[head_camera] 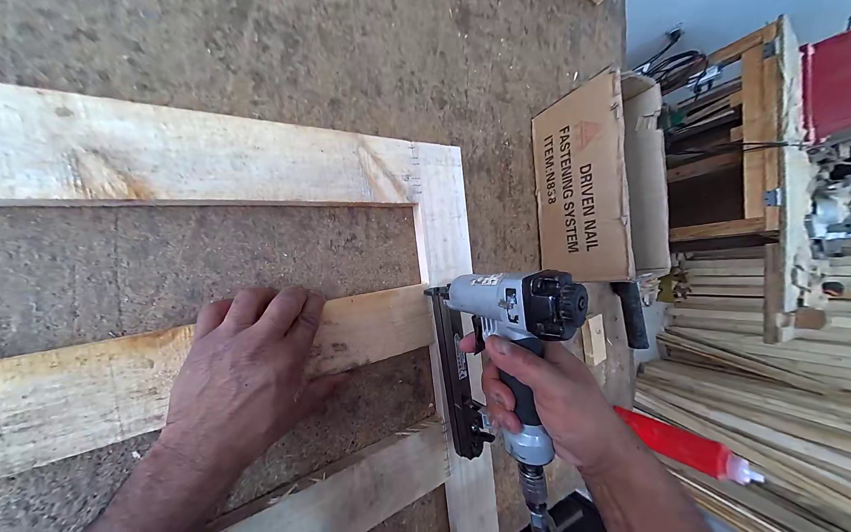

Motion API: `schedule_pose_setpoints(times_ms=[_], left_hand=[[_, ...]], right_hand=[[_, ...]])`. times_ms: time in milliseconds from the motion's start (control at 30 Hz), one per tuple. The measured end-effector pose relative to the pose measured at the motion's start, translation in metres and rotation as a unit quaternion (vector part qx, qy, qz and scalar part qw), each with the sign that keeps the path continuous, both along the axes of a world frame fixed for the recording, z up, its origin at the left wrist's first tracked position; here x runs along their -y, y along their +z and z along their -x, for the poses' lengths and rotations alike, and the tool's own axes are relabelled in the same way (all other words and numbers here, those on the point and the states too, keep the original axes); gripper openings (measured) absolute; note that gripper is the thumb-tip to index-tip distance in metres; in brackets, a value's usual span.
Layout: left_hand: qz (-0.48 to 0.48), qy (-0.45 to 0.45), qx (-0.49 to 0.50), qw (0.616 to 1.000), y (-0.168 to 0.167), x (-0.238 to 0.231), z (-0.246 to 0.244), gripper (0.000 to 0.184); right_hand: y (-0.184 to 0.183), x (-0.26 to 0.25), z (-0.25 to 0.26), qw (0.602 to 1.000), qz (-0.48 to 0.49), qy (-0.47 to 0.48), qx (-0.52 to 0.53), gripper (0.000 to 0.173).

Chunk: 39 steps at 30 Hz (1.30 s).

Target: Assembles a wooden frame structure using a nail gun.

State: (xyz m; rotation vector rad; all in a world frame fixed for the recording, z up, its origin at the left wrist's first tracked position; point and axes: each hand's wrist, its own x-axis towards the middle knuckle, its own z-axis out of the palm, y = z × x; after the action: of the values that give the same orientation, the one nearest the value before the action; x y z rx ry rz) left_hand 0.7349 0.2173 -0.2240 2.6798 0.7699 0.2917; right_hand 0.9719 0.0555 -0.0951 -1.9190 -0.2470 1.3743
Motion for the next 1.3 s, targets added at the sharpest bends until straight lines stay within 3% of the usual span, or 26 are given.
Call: schedule_pose_setpoints(times_ms=[567,767,1300], left_hand=[[0.005,-0.008,0.000,1.000,0.000,-0.003,0.001,0.087],[0.007,-0.006,0.003,1.000,-0.001,-0.003,0.002,0.088],[0.015,-0.004,0.006,1.000,0.000,-0.004,0.003,0.087]], right_hand=[[0.002,-0.003,0.001,1.000,0.016,0.002,0.002,0.040],[0.006,0.000,0.002,0.999,0.033,0.019,0.002,0.046],[0.002,0.031,0.014,1.000,0.021,0.022,0.002,0.049]])
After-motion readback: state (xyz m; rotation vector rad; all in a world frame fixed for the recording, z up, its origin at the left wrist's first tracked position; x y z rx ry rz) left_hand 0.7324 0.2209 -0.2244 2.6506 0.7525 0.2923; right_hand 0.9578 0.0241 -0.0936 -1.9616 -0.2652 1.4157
